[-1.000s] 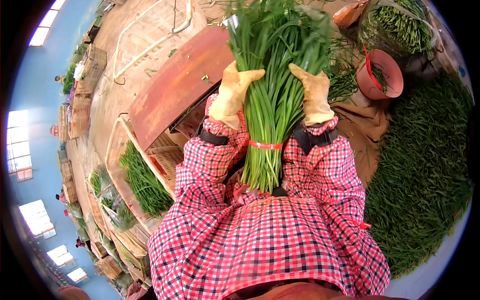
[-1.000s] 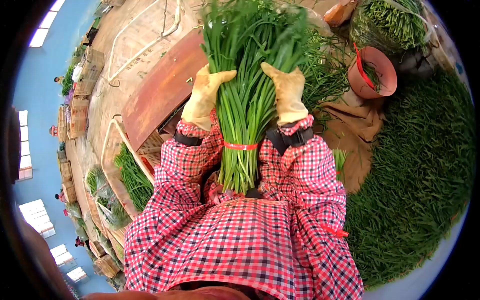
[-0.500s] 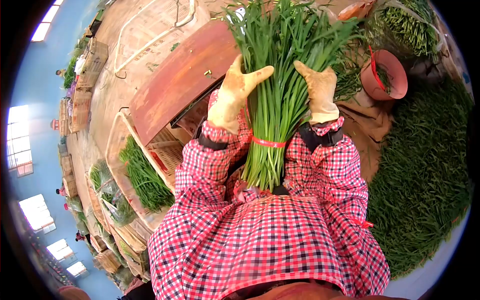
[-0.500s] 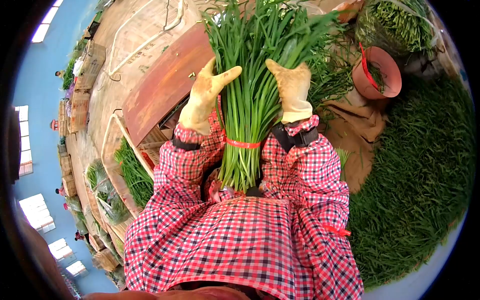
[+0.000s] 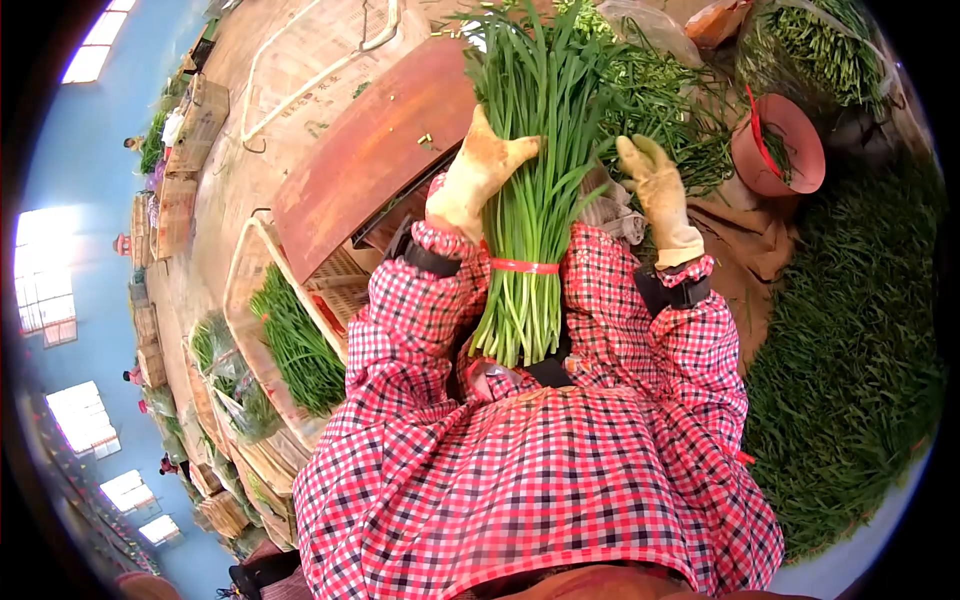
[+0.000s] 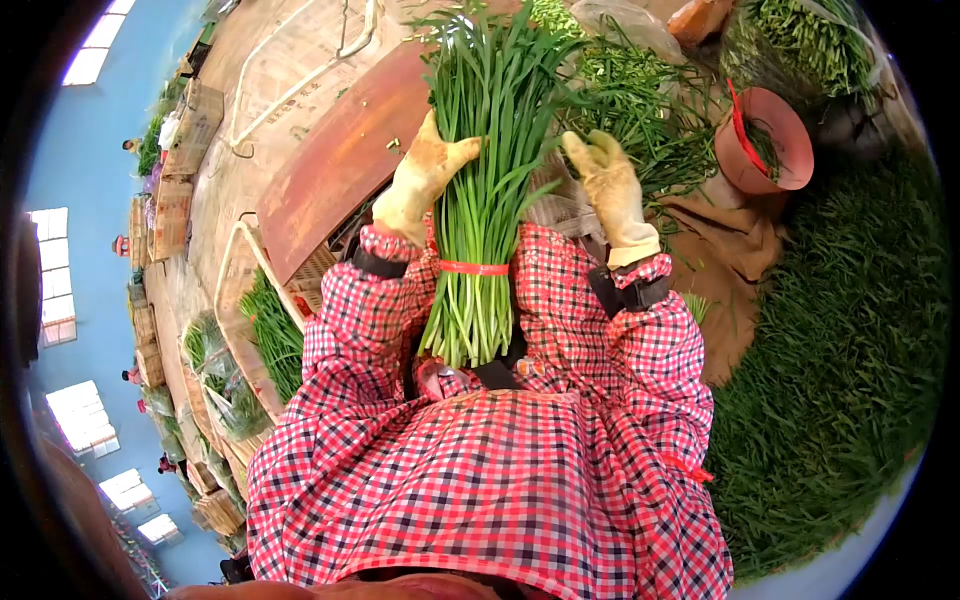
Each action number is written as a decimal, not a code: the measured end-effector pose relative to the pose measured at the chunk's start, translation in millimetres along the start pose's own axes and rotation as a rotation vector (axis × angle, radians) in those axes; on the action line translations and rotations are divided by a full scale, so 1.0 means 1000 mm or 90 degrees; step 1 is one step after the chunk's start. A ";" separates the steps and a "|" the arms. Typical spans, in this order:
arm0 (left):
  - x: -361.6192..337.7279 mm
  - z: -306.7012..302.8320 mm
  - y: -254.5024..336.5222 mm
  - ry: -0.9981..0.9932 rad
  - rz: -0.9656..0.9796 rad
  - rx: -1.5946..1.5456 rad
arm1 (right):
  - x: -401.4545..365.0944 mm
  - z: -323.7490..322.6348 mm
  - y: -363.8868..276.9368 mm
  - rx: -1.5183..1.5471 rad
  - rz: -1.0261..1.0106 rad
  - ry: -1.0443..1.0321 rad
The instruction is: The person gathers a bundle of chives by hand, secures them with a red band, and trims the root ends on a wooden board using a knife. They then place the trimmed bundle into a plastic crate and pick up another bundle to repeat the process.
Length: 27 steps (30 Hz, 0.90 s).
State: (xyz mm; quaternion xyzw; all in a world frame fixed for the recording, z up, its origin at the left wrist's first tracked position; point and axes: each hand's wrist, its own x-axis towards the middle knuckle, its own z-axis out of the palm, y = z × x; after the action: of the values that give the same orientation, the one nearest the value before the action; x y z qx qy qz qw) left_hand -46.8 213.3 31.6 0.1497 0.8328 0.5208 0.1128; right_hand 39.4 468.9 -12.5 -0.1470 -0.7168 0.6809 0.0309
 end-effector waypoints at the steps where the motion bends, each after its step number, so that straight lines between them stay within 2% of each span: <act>1: 0.013 0.001 -0.001 -0.013 0.009 0.073 | 0.004 0.003 0.005 -0.064 -0.004 -0.016; 2: 0.020 0.003 -0.002 -0.025 0.019 0.145 | 0.008 0.005 0.009 -0.127 -0.009 -0.033; 5: 0.024 0.014 0.000 0.078 0.050 0.292 | 0.003 0.044 -0.080 -0.207 0.092 0.046; 6: 0.017 0.011 0.023 0.084 0.050 0.277 | 0.011 0.051 -0.071 -0.238 0.012 0.086; 7: 0.011 0.007 0.033 0.070 0.072 0.171 | 0.015 0.059 -0.074 -0.267 -0.067 0.123; 8: 0.005 -0.001 0.039 0.058 0.094 0.065 | 0.010 0.059 -0.076 -0.256 -0.045 0.156; 9: -0.001 -0.007 0.047 0.047 0.118 -0.041 | 0.001 0.054 -0.077 -0.250 -0.171 0.193; 11: -0.012 -0.010 0.056 0.079 0.032 -0.213 | 0.002 0.040 -0.056 -0.014 -0.087 0.198; 12: -0.015 -0.013 0.051 0.069 -0.002 -0.287 | -0.007 0.031 -0.071 0.099 -0.044 0.133; 14: -0.020 -0.012 0.048 0.055 -0.044 -0.398 | -0.005 0.024 -0.052 0.025 -0.015 0.202; 15: -0.020 -0.013 0.044 0.049 -0.041 -0.403 | -0.005 0.022 -0.049 -0.004 0.000 0.222; 18: -0.018 -0.014 0.031 0.039 -0.025 -0.403 | 0.004 0.008 -0.048 -0.072 -0.052 0.098; 21: -0.021 -0.013 0.036 0.047 -0.005 -0.396 | 0.006 0.018 -0.080 -0.129 -0.038 0.108; 22: -0.022 -0.011 0.040 0.051 -0.008 -0.409 | 0.011 0.024 -0.082 -0.173 -0.068 0.133; 24: -0.024 -0.007 0.053 0.062 -0.034 -0.442 | 0.029 0.044 -0.064 -0.217 -0.163 0.093; 26: -0.034 -0.007 0.056 0.053 -0.038 -0.473 | 0.030 0.048 -0.067 -0.291 -0.033 0.096; 27: -0.037 -0.008 0.057 0.049 -0.038 -0.488 | 0.033 0.042 -0.061 -0.255 -0.014 0.070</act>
State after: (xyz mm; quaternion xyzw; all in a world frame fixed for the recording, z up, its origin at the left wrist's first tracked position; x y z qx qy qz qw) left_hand -7.8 216.1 87.5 0.0525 0.5855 0.7960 0.1443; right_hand -12.8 434.7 39.3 -0.1794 -0.8366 0.5155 0.0479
